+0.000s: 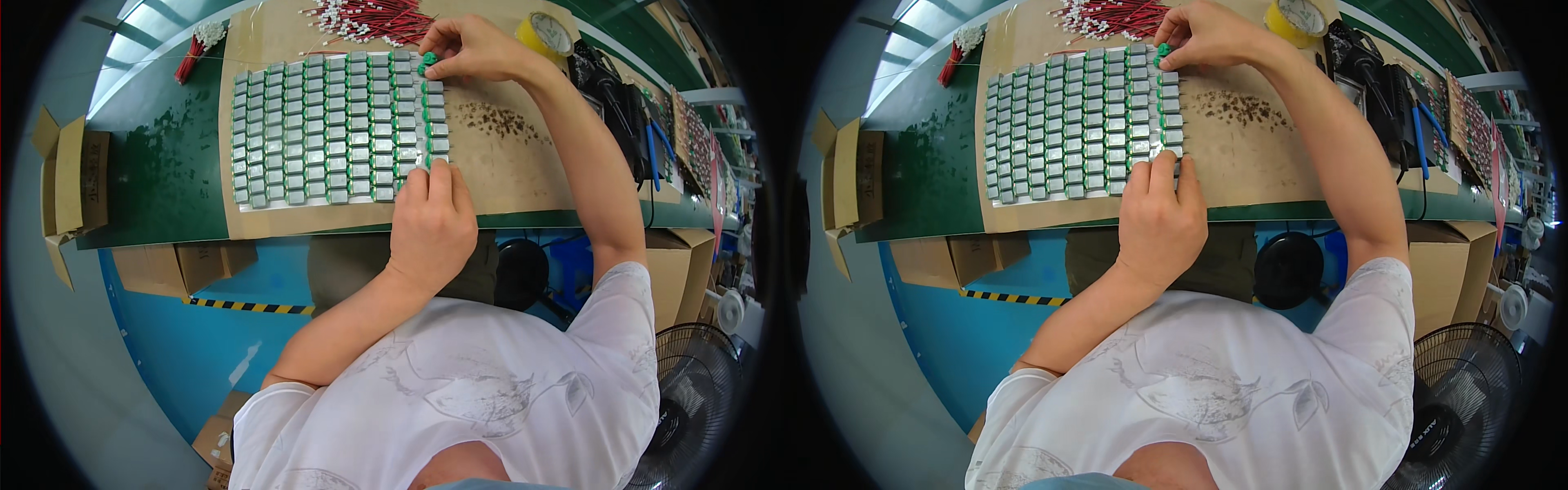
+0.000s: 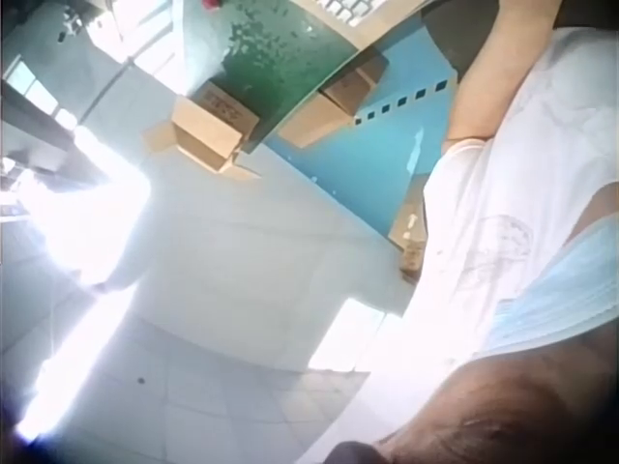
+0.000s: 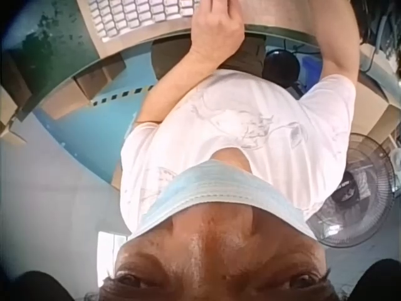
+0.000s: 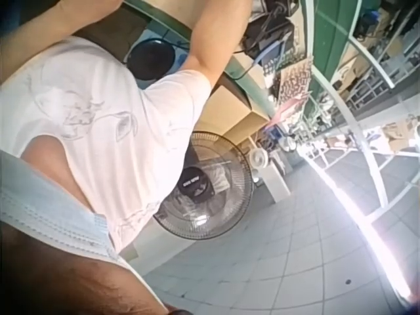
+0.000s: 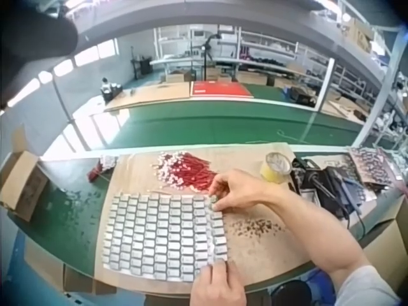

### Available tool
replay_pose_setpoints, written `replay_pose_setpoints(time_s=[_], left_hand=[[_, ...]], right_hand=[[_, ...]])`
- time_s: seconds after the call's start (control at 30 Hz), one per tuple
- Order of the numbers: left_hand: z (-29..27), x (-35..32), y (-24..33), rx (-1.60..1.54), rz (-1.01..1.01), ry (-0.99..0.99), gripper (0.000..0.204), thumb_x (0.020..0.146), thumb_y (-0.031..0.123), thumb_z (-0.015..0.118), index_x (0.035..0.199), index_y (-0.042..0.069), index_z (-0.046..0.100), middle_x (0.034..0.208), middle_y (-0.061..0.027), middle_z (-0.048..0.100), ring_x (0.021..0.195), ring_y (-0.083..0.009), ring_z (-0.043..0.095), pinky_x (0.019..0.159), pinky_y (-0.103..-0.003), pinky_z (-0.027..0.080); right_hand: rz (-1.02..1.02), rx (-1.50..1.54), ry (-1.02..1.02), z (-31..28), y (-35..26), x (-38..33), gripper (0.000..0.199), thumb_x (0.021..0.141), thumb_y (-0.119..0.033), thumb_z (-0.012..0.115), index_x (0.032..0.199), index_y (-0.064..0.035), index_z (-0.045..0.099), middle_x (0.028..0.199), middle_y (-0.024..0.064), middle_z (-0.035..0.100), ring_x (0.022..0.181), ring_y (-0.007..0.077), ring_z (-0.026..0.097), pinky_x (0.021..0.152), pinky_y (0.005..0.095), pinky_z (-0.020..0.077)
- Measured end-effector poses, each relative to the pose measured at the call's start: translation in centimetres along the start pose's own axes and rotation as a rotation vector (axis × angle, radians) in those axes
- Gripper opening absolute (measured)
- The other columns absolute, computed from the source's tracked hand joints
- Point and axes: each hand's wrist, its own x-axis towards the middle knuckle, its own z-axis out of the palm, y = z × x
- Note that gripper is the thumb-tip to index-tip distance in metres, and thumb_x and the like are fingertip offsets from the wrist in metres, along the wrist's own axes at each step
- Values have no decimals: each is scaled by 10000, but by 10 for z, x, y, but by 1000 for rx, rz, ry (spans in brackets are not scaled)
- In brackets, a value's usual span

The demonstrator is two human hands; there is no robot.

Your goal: Perform soldering of wires or components onto a grid of small electronic units on a workbench.

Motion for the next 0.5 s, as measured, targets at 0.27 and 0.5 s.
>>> replay_pose_setpoints(time_s=[0.27,0.5], left_hand=[[-2,1,-1,-3,-5,-11,401,770,58,655,1097,-170,697,1116,-240,619,861,-309,539,720,-367,492],[-1,1,0,7,0,-8,401,762,55,663,1091,-173,695,1119,-237,611,867,-309,536,707,-369,485]], right_hand=[[59,-85,10,-11,-15,-4,392,873,-262,847,1201,-54,800,880,69,771,750,138,682,694,297,560],[46,15,-73,-15,-21,0,324,873,-184,847,1154,-25,814,851,52,773,720,117,680,662,287,555]])
